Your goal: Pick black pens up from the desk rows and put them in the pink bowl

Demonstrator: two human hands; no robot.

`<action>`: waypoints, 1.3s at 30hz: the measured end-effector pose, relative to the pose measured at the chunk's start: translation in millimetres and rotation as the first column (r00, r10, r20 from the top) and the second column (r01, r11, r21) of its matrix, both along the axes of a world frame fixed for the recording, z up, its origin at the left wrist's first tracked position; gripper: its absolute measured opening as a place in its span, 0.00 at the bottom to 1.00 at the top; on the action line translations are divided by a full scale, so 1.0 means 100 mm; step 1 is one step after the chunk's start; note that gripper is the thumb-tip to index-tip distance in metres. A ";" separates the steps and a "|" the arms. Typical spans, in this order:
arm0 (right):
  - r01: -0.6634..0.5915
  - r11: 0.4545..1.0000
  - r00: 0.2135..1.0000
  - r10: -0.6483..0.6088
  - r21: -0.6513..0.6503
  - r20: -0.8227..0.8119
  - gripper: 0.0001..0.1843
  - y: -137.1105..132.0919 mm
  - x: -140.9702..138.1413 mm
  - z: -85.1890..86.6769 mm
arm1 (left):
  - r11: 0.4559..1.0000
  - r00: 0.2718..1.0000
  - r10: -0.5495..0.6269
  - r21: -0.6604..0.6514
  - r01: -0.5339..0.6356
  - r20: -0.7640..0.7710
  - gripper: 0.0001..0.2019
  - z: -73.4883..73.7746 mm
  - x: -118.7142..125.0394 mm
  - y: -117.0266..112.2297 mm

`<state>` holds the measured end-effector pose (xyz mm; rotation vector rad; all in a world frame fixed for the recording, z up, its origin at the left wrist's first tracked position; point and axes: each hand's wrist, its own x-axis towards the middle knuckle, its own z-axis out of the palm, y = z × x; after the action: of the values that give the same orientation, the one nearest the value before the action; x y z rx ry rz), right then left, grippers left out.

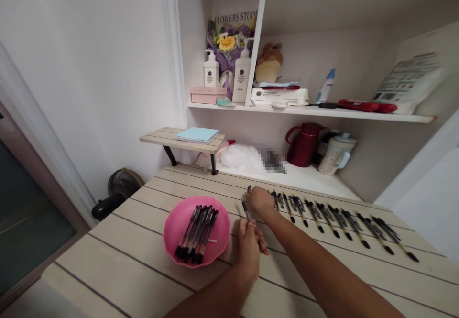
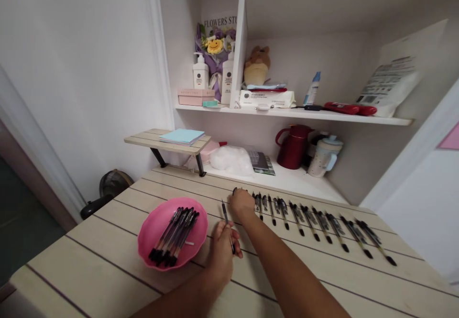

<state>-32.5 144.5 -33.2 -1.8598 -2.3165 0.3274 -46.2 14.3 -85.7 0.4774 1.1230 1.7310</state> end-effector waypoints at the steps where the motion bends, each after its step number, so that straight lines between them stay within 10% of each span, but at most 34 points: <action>1: 0.008 1.000 1.000 -0.008 0.003 0.008 0.19 0.02 -0.03 0.00 | 1.000 1.000 0.008 0.005 -0.008 0.005 0.12 0.00 0.00 0.00; 13: 0.037 0.999 0.997 -0.038 -0.020 -0.061 0.14 0.02 -0.12 -0.04 | 0.999 0.998 0.042 0.018 -0.042 0.046 0.16 -0.08 0.00 0.04; 20: -0.089 0.984 0.932 0.029 -0.151 -0.361 0.09 -0.39 0.40 -0.09 | 0.999 0.998 -0.044 0.006 0.044 -0.038 0.12 -0.02 -0.02 0.01; 25: -0.218 0.913 0.477 -0.208 -0.344 -0.854 0.07 -0.65 0.89 -0.19 | 0.977 0.933 -0.201 0.012 0.214 -0.299 0.06 -0.01 -0.01 0.00; 30: -0.239 0.888 0.052 -0.392 -0.393 -0.919 0.12 -0.75 1.15 -0.30 | 0.945 0.775 -0.256 0.019 0.326 -0.578 0.10 0.02 -0.01 -0.06; 39: -0.205 0.886 -0.193 -0.452 -0.415 -0.871 0.12 -0.82 1.36 -0.42 | 0.925 0.603 -0.330 -0.121 0.360 -0.726 0.12 0.05 -0.03 -0.11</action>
<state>103.6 62.9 -75.3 -0.9220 -0.7592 1.6773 -49.5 3.5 -80.8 1.4264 1.4238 1.2047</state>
